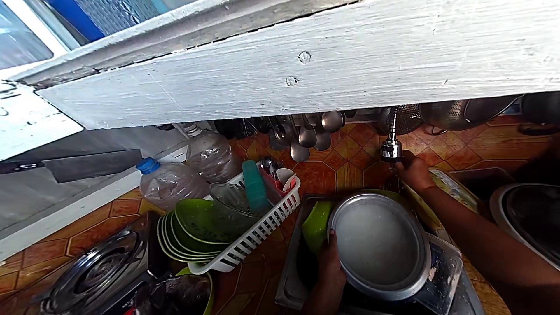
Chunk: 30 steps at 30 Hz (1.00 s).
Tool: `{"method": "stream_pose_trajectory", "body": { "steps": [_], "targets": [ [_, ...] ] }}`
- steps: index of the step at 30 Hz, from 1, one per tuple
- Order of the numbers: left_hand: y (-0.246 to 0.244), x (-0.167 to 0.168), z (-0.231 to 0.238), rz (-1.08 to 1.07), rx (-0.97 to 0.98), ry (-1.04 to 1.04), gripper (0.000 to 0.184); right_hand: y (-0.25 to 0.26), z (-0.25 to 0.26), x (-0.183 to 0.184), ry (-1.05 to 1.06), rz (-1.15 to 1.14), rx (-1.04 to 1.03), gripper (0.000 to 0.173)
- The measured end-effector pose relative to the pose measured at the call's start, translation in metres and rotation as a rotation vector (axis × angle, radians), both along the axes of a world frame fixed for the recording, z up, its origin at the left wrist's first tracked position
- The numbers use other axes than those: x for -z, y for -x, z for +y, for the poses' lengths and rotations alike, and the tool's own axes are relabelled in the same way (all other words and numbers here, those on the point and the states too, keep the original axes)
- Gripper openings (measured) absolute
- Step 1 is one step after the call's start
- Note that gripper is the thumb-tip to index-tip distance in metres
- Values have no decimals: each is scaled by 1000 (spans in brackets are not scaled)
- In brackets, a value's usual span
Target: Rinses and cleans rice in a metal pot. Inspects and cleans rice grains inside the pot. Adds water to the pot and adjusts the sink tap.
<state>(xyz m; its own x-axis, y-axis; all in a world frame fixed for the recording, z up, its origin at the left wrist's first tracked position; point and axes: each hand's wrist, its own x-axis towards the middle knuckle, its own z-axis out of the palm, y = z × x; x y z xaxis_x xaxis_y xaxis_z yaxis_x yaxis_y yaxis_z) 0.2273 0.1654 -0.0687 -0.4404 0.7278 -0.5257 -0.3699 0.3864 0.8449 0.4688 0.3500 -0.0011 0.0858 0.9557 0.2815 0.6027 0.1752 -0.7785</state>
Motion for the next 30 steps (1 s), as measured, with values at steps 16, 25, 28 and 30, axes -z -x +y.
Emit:
{"method": "stream_pose_trajectory", "body": {
  "steps": [16, 25, 28, 30],
  "targets": [
    [0, -9, 1, 54, 44, 5, 49, 0, -76, 46, 490, -403, -132, 36],
    [8, -52, -27, -53, 38, -92, 40, -4, -87, 22, 368, -101, -159, 24],
    [13, -78, -44, -76, 34, -135, 31, -4, -99, 5, 367, -65, -197, 22],
    [20, -95, -54, -79, 22, -164, 26, 0, -108, 0, 380, -21, -229, 22]
  ]
}}
